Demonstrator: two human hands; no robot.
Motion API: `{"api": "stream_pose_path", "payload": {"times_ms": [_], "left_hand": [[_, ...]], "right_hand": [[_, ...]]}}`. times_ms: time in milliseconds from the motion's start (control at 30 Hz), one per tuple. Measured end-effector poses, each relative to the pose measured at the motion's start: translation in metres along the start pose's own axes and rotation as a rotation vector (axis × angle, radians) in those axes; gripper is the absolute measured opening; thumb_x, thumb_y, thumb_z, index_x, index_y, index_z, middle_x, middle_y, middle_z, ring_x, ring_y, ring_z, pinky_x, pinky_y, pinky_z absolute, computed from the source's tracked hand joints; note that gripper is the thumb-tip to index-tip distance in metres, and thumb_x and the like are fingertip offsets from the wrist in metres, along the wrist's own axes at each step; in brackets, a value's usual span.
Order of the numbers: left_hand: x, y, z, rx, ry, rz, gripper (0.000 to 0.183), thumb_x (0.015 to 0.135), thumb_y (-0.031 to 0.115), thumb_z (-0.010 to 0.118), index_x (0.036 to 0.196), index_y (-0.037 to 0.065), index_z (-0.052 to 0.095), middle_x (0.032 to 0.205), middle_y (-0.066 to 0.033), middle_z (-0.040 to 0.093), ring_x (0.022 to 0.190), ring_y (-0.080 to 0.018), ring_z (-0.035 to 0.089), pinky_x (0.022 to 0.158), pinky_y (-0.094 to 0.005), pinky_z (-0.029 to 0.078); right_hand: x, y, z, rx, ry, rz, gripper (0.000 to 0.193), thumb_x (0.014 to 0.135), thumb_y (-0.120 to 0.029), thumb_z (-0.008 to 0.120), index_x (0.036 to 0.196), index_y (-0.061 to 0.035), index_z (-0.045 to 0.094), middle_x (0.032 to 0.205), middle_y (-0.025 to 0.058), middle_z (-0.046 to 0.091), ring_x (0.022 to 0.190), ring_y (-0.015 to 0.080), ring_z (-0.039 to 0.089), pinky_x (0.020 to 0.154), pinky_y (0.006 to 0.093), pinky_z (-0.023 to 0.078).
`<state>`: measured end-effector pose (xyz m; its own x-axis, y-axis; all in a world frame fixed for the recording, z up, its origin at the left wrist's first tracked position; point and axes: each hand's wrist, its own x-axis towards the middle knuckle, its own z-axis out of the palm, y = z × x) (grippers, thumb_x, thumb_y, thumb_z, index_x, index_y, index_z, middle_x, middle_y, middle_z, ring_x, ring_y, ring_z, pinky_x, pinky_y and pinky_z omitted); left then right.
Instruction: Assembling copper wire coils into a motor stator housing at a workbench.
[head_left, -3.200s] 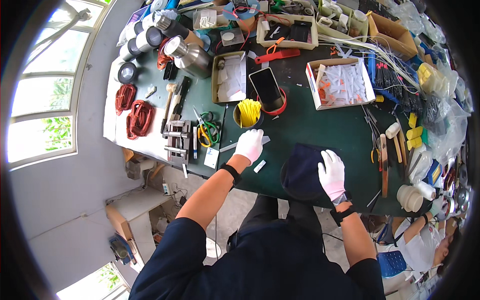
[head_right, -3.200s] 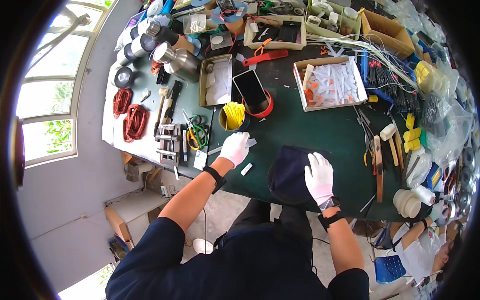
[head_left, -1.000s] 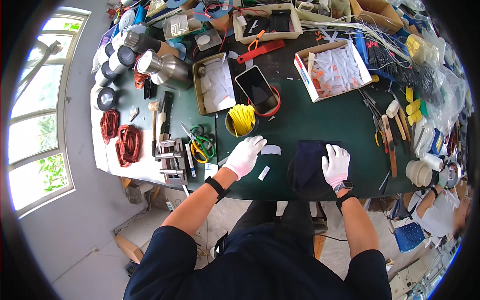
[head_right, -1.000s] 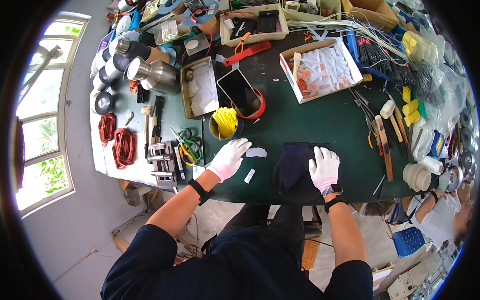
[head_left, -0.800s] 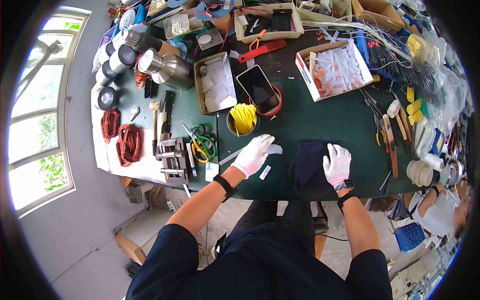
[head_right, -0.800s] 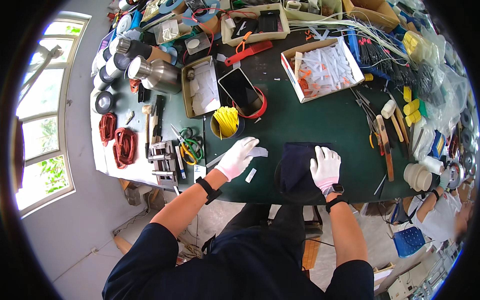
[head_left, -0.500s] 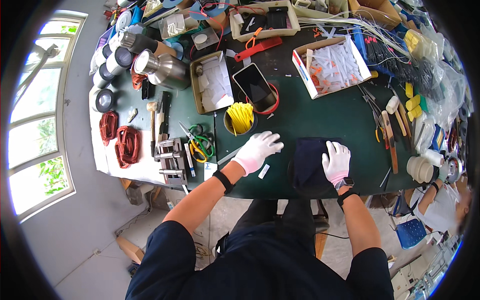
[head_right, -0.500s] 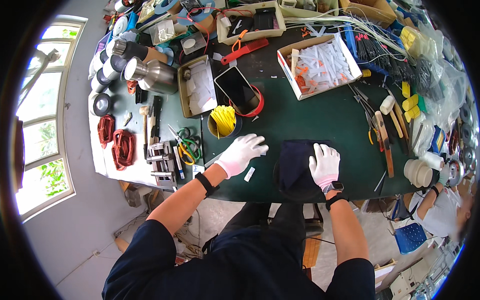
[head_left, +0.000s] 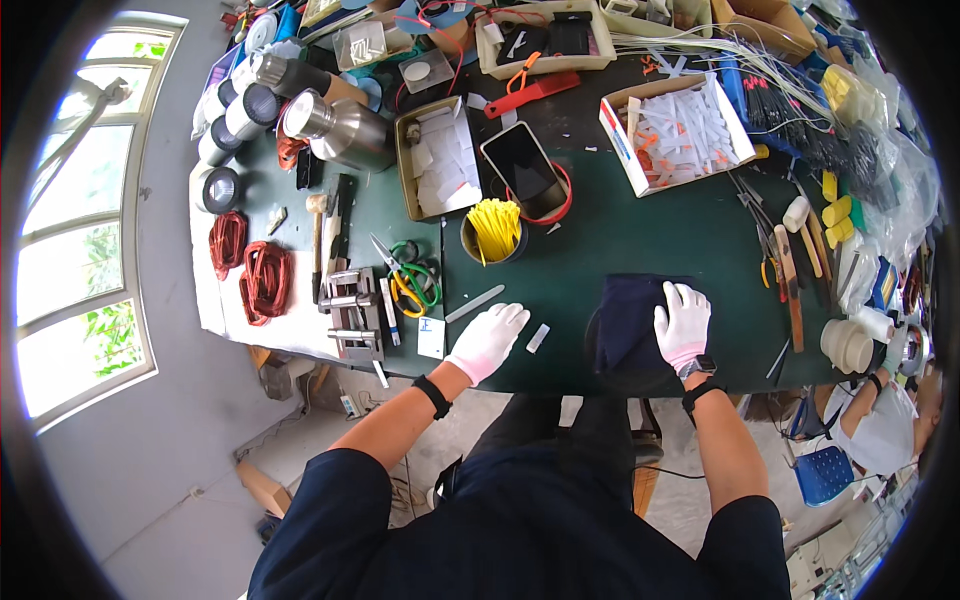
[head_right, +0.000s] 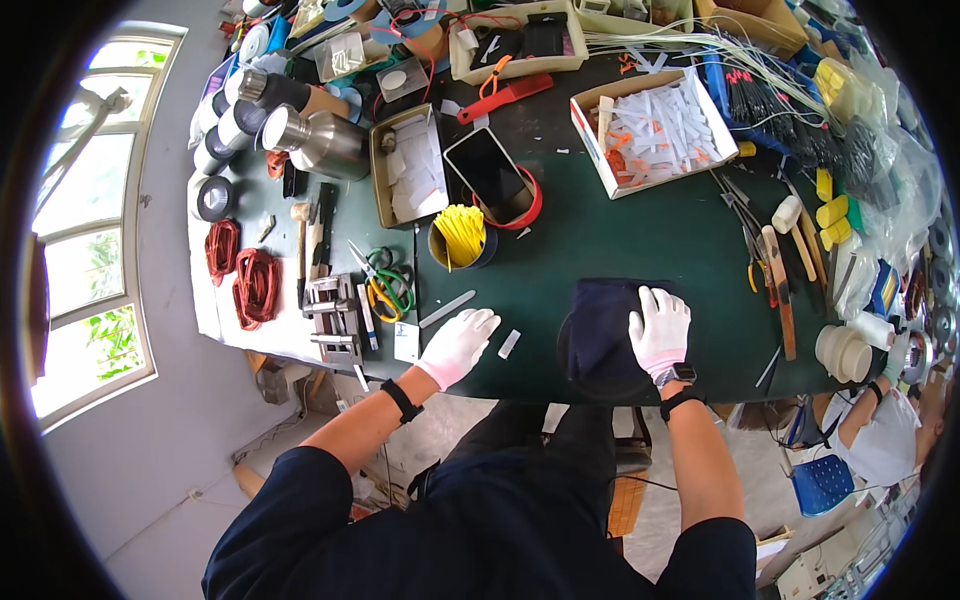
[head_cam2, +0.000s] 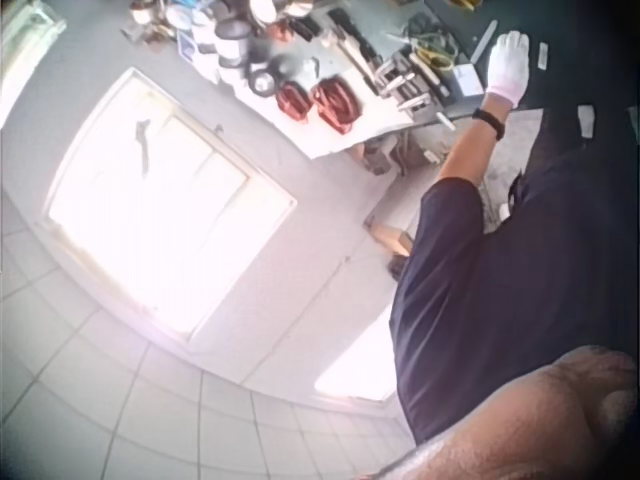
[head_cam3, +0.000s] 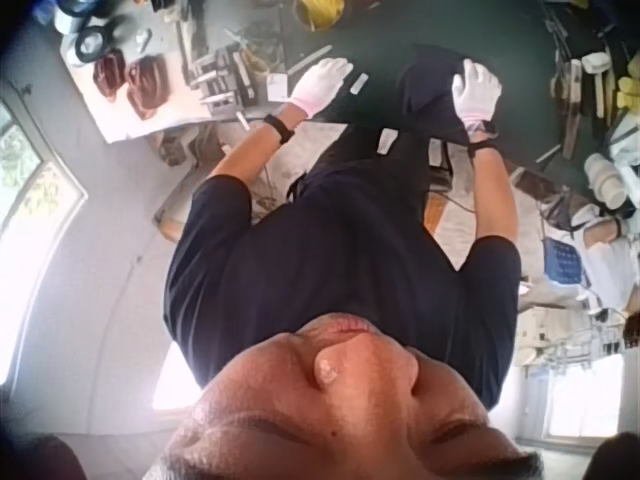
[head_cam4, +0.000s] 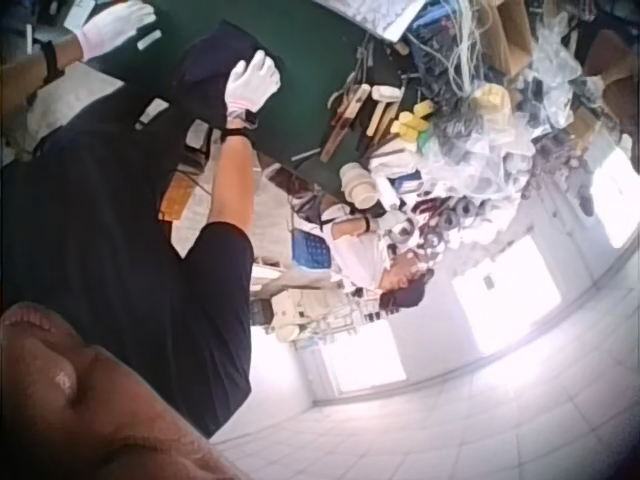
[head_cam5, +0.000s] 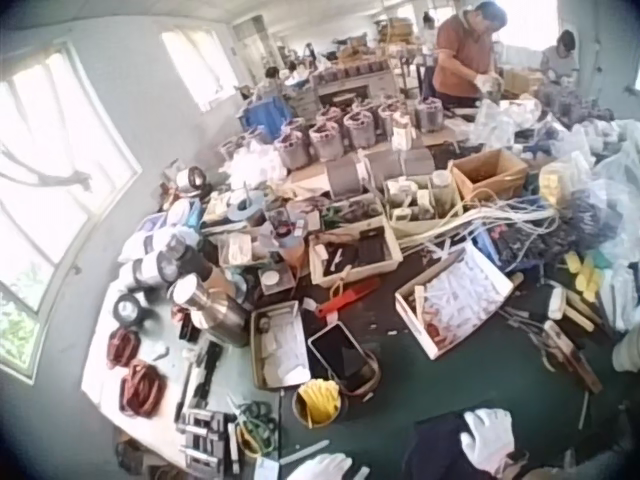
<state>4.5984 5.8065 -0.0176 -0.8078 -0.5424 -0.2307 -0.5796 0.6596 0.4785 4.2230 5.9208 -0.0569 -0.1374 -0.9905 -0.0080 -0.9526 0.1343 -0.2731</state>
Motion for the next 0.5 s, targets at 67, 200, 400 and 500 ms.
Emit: {"api": "stream_pose_path", "payload": {"times_ms": [67, 200, 400, 500], "left_hand": [[-0.017, 0.008, 0.002, -0.027, 0.011, -0.089, 0.046, 0.086, 0.007, 0.068, 0.131, 0.0, 0.06, 0.13, -0.0156, 0.06, 0.119, -0.0343, 0.059, 0.098, -0.0429, 0.052], [-0.058, 0.017, 0.012, -0.09, -0.099, -0.21, 0.069, 0.085, 0.023, 0.077, 0.144, -0.001, 0.052, 0.145, -0.0216, 0.053, 0.135, -0.04, 0.05, 0.114, -0.0477, 0.041], [-0.092, 0.029, 0.013, 0.178, -0.243, -0.135, 0.076, 0.084, 0.026, 0.078, 0.15, 0.004, 0.048, 0.155, -0.0154, 0.047, 0.145, -0.0312, 0.043, 0.121, -0.0458, 0.035], [-0.106, 0.008, 0.035, 0.186, -0.147, 0.007, 0.056, 0.091, 0.011, 0.059, 0.146, 0.005, 0.053, 0.152, -0.0123, 0.052, 0.143, -0.0309, 0.046, 0.12, -0.0444, 0.038]], "right_hand": [[0.001, 0.001, 0.001, -0.004, 0.0, -0.006, 0.05, 0.089, -0.025, 0.069, 0.135, -0.0072, 0.061, 0.127, 0.0149, 0.061, 0.115, 0.0379, 0.058, 0.101, 0.0536, 0.044], [0.003, 0.0, 0.001, 0.0, 0.013, -0.015, 0.048, 0.089, -0.025, 0.068, 0.134, -0.0068, 0.062, 0.126, 0.0149, 0.062, 0.115, 0.0379, 0.058, 0.101, 0.0532, 0.044], [0.004, -0.002, -0.003, -0.018, 0.012, -0.022, 0.047, 0.09, -0.024, 0.067, 0.133, -0.0059, 0.062, 0.124, 0.0147, 0.062, 0.115, 0.0385, 0.058, 0.1, 0.0528, 0.045], [0.003, -0.003, -0.002, -0.028, 0.01, -0.032, 0.047, 0.09, -0.024, 0.067, 0.134, -0.0057, 0.062, 0.124, 0.0147, 0.062, 0.115, 0.0386, 0.058, 0.1, 0.0527, 0.045]]}}
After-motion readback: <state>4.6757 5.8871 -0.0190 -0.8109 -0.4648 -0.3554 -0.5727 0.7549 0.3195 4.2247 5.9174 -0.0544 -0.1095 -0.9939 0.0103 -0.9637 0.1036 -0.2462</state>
